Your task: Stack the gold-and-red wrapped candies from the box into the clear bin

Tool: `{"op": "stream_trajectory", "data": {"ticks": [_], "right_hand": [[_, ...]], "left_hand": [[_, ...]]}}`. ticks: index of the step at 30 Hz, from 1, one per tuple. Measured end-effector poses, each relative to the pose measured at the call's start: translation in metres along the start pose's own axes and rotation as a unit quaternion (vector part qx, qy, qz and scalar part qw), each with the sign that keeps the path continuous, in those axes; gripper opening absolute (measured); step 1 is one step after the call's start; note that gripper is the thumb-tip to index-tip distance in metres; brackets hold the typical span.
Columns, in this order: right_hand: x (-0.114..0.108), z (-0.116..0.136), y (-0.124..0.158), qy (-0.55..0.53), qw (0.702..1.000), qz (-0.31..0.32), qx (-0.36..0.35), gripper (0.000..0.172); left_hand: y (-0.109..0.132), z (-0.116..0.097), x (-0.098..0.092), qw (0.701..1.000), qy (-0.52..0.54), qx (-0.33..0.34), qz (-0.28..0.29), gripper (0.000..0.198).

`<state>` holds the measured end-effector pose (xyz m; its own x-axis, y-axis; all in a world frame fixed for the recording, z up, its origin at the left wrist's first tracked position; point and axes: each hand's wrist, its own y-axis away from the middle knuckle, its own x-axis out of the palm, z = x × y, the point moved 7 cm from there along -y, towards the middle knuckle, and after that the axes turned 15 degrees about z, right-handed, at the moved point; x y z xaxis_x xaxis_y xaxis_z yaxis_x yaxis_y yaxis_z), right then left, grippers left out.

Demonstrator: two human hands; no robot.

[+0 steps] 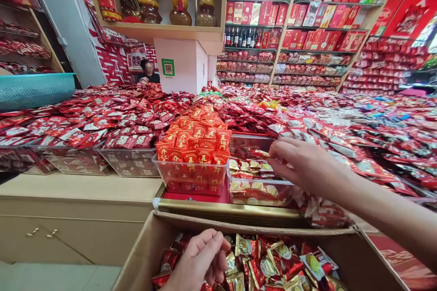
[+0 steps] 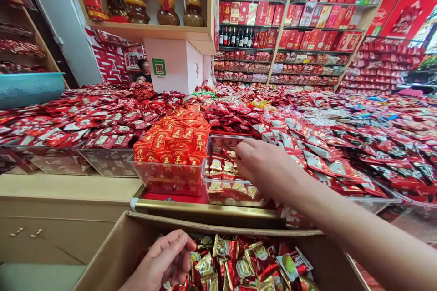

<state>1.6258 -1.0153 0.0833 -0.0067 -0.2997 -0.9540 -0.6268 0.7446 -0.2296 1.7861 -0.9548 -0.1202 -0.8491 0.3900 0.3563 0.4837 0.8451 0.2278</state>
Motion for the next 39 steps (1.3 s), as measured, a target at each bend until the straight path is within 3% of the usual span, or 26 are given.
{"op": "stream_trajectory", "data": {"ticks": [2, 4, 12, 18, 25, 29, 34, 39], "right_hand": [[0.025, -0.020, -0.022, 0.023, 0.991, 0.130, 0.020, 0.016], [0.048, -0.031, -0.036, 0.035, 0.975, 0.218, 0.020, 0.013], [0.100, -0.032, -0.047, 0.061, 0.912, 0.402, 0.043, 0.023], [0.120, -0.032, -0.045, 0.044, 0.905, 0.423, 0.029, 0.027], [0.143, -0.039, -0.038, -0.031, 0.889, 0.456, 0.036, 0.021], [0.142, -0.033, -0.033, -0.086, 0.880, 0.462, 0.067, 0.019], [0.134, -0.035, -0.031, -0.139, 0.889, 0.411, 0.148, 0.021], [0.133, -0.042, -0.037, -0.095, 0.904, 0.397, 0.125, 0.020]], "left_hand": [[-0.001, 0.001, -0.001, 1.000, -0.007, 0.000, 0.004, 0.044], [-0.003, 0.003, -0.002, 1.000, -0.015, -0.002, 0.013, 0.044], [-0.005, 0.009, -0.002, 0.994, -0.094, -0.031, 0.036, 0.050], [-0.006, 0.018, -0.002, 0.994, -0.087, -0.047, 0.052, 0.046], [0.001, 0.007, 0.007, 0.990, -0.114, -0.066, 0.047, 0.046], [0.001, 0.004, 0.009, 0.989, -0.129, -0.059, 0.044, 0.048], [0.000, 0.004, 0.009, 0.987, -0.142, -0.059, 0.050, 0.048], [-0.002, 0.009, 0.007, 0.983, -0.169, -0.048, 0.058, 0.046]]}}
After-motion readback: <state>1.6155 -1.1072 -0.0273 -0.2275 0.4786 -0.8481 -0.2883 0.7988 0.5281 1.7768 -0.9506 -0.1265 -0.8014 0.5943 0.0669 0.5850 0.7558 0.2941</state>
